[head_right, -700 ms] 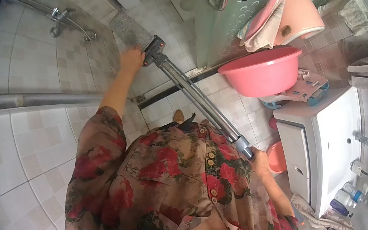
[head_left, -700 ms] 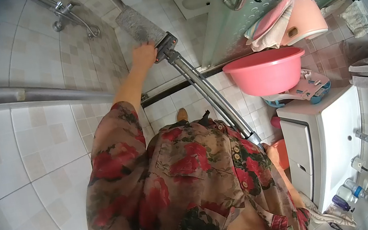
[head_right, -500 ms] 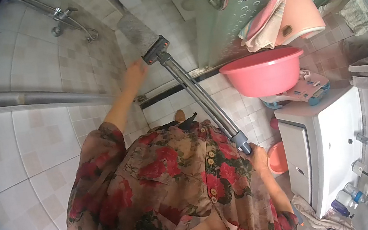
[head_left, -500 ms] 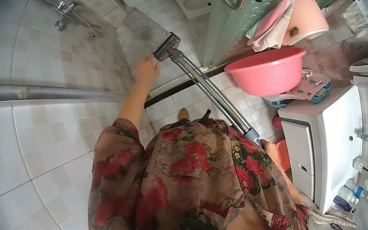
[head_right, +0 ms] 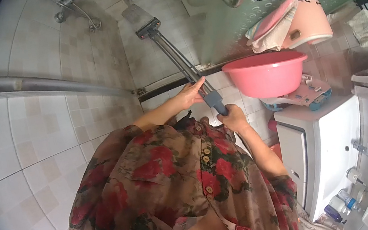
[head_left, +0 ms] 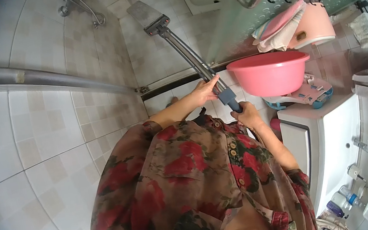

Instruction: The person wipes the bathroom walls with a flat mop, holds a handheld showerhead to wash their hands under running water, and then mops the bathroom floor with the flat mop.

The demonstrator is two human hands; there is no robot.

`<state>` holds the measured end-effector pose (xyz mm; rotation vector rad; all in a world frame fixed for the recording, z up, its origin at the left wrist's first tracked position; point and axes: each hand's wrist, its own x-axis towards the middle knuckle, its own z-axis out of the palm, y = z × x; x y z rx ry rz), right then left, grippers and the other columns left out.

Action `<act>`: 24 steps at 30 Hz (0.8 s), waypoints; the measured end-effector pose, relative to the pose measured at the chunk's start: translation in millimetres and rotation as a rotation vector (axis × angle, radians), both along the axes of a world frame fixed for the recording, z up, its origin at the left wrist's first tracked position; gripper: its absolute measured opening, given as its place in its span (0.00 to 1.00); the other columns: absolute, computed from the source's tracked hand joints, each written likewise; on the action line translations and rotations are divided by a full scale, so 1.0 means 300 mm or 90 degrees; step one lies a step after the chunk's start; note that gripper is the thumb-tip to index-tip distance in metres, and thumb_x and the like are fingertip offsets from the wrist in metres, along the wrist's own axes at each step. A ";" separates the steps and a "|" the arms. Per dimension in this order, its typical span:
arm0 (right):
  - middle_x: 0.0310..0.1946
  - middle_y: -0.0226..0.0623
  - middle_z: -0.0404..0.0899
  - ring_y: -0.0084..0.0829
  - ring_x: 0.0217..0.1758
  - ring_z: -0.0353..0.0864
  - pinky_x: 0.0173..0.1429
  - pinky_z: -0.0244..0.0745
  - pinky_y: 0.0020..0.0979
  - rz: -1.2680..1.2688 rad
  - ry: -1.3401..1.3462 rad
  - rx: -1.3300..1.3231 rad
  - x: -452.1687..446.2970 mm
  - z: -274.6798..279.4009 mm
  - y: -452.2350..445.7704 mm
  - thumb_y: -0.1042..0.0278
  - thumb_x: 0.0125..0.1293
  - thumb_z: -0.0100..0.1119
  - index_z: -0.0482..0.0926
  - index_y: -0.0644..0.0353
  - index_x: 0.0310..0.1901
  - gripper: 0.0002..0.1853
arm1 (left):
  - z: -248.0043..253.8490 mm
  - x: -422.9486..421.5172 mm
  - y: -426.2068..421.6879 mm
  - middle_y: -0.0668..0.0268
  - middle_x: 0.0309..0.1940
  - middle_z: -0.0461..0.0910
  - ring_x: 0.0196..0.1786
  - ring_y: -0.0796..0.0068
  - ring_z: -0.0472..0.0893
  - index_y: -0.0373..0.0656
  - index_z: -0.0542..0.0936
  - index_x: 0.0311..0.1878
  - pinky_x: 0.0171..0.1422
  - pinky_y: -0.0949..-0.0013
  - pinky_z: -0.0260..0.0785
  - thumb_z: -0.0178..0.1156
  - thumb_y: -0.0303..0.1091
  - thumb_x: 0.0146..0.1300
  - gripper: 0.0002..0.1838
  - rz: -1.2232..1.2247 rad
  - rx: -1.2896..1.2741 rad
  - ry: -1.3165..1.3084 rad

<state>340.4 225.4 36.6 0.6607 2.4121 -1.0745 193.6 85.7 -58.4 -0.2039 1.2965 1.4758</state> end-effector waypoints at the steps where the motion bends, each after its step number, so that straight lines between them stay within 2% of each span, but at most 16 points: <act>1: 0.22 0.50 0.78 0.40 0.23 0.81 0.32 0.74 0.39 -0.018 -0.034 -0.065 -0.027 0.009 -0.014 0.61 0.49 0.64 0.78 0.69 0.29 0.16 | -0.020 -0.010 0.016 0.56 0.46 0.77 0.48 0.64 0.80 0.43 0.71 0.48 0.53 0.57 0.72 0.57 0.60 0.60 0.28 0.101 0.013 -0.023; 2: 0.22 0.50 0.78 0.40 0.23 0.81 0.32 0.74 0.39 -0.016 -0.036 -0.061 -0.050 0.002 -0.018 0.61 0.49 0.64 0.78 0.69 0.29 0.16 | -0.034 -0.021 0.021 0.56 0.46 0.77 0.48 0.64 0.80 0.43 0.71 0.48 0.53 0.57 0.72 0.57 0.60 0.60 0.28 0.104 0.017 -0.025; 4: 0.19 0.46 0.78 0.35 0.18 0.79 0.28 0.74 0.35 -0.020 -0.022 -0.072 -0.099 -0.025 -0.032 0.64 0.52 0.64 0.77 0.71 0.32 0.15 | 0.002 -0.058 0.022 0.60 0.36 0.79 0.42 0.64 0.81 0.44 0.71 0.44 0.51 0.56 0.74 0.59 0.58 0.59 0.25 0.228 0.063 -0.096; 5: 0.19 0.46 0.78 0.35 0.18 0.79 0.28 0.74 0.35 -0.023 -0.022 -0.072 -0.125 -0.035 -0.036 0.64 0.52 0.64 0.77 0.71 0.32 0.15 | -0.008 -0.086 0.018 0.62 0.27 0.76 0.36 0.63 0.82 0.43 0.72 0.40 0.47 0.57 0.75 0.61 0.54 0.59 0.23 0.270 0.114 -0.132; 7: 0.17 0.44 0.76 0.33 0.18 0.79 0.27 0.73 0.33 -0.030 -0.016 -0.178 -0.178 -0.048 -0.040 0.67 0.54 0.63 0.74 0.71 0.38 0.16 | -0.041 -0.144 0.011 0.62 0.26 0.76 0.36 0.62 0.81 0.42 0.72 0.38 0.44 0.57 0.76 0.62 0.53 0.59 0.22 0.298 0.110 -0.142; 10: 0.16 0.40 0.74 0.31 0.17 0.78 0.24 0.73 0.31 -0.007 -0.044 -0.157 -0.273 -0.010 -0.066 0.70 0.55 0.62 0.71 0.71 0.43 0.17 | -0.093 -0.281 -0.007 0.61 0.26 0.76 0.33 0.61 0.81 0.41 0.73 0.33 0.39 0.58 0.77 0.64 0.47 0.59 0.18 0.337 0.122 -0.149; 11: 0.16 0.40 0.74 0.30 0.17 0.76 0.23 0.71 0.31 -0.066 -0.135 -0.213 -0.292 0.018 -0.077 0.71 0.55 0.62 0.69 0.70 0.45 0.18 | -0.128 -0.340 -0.020 0.61 0.26 0.75 0.32 0.60 0.80 0.41 0.72 0.32 0.39 0.58 0.77 0.63 0.47 0.59 0.18 0.340 0.108 -0.148; 12: 0.18 0.38 0.74 0.28 0.18 0.75 0.23 0.70 0.30 -0.058 -0.107 -0.224 -0.286 0.026 -0.082 0.70 0.55 0.63 0.70 0.69 0.45 0.18 | -0.172 -0.404 -0.030 0.61 0.26 0.75 0.32 0.60 0.80 0.41 0.72 0.31 0.38 0.58 0.77 0.63 0.47 0.60 0.18 0.346 0.095 -0.149; 13: 0.20 0.36 0.75 0.25 0.20 0.74 0.24 0.69 0.29 -0.013 -0.011 -0.266 -0.251 0.050 -0.078 0.68 0.55 0.63 0.71 0.67 0.45 0.18 | -0.251 -0.470 -0.041 0.61 0.25 0.75 0.28 0.62 0.80 0.40 0.71 0.33 0.35 0.55 0.78 0.67 0.45 0.56 0.19 0.368 0.130 -0.200; 14: 0.23 0.34 0.75 0.22 0.23 0.73 0.25 0.68 0.28 0.042 -0.106 -0.173 -0.250 0.092 -0.094 0.65 0.56 0.63 0.72 0.65 0.45 0.18 | -0.235 -0.532 -0.070 0.61 0.25 0.74 0.29 0.63 0.79 0.40 0.71 0.33 0.36 0.55 0.78 0.66 0.44 0.57 0.18 0.390 0.132 -0.216; 15: 0.23 0.34 0.76 0.22 0.24 0.72 0.28 0.69 0.27 -0.023 -0.247 -0.264 -0.298 0.188 -0.116 0.62 0.57 0.63 0.74 0.65 0.45 0.18 | -0.232 -0.596 -0.104 0.60 0.27 0.76 0.30 0.62 0.80 0.40 0.71 0.34 0.37 0.55 0.78 0.65 0.47 0.57 0.20 0.381 0.108 -0.213; 17: 0.23 0.35 0.76 0.20 0.25 0.72 0.30 0.69 0.28 0.034 -0.162 -0.151 -0.304 0.127 -0.146 0.62 0.58 0.63 0.75 0.66 0.44 0.18 | -0.233 -0.674 -0.128 0.59 0.32 0.79 0.32 0.60 0.82 0.41 0.72 0.37 0.38 0.55 0.78 0.63 0.54 0.57 0.23 0.344 0.089 -0.229; 19: 0.22 0.36 0.76 0.23 0.26 0.74 0.30 0.70 0.29 0.011 -0.182 -0.113 -0.441 0.172 -0.215 0.62 0.57 0.64 0.75 0.68 0.45 0.20 | -0.187 -0.662 -0.149 0.57 0.39 0.81 0.35 0.60 0.83 0.47 0.73 0.42 0.39 0.58 0.79 0.59 0.64 0.55 0.28 0.303 0.110 -0.233; 22: 0.22 0.36 0.76 0.24 0.25 0.74 0.28 0.70 0.29 -0.064 -0.238 -0.151 -0.530 0.083 -0.272 0.62 0.58 0.63 0.74 0.68 0.47 0.20 | -0.199 -0.605 -0.162 0.58 0.40 0.80 0.38 0.58 0.82 0.50 0.71 0.48 0.43 0.60 0.77 0.60 0.64 0.54 0.30 0.303 0.077 -0.232; 23: 0.23 0.37 0.77 0.25 0.24 0.76 0.26 0.71 0.28 -0.120 -0.263 -0.191 -0.547 0.039 -0.282 0.64 0.59 0.63 0.72 0.67 0.50 0.21 | -0.227 -0.599 -0.175 0.57 0.37 0.80 0.36 0.63 0.82 0.46 0.70 0.48 0.42 0.64 0.77 0.60 0.62 0.55 0.30 0.301 0.059 -0.228; 24: 0.23 0.37 0.77 0.25 0.24 0.76 0.26 0.71 0.28 -0.116 -0.266 -0.196 -0.556 0.011 -0.292 0.64 0.59 0.63 0.72 0.67 0.50 0.21 | -0.228 -0.596 -0.199 0.57 0.37 0.80 0.36 0.63 0.82 0.46 0.70 0.48 0.42 0.64 0.77 0.60 0.62 0.55 0.30 0.306 0.053 -0.229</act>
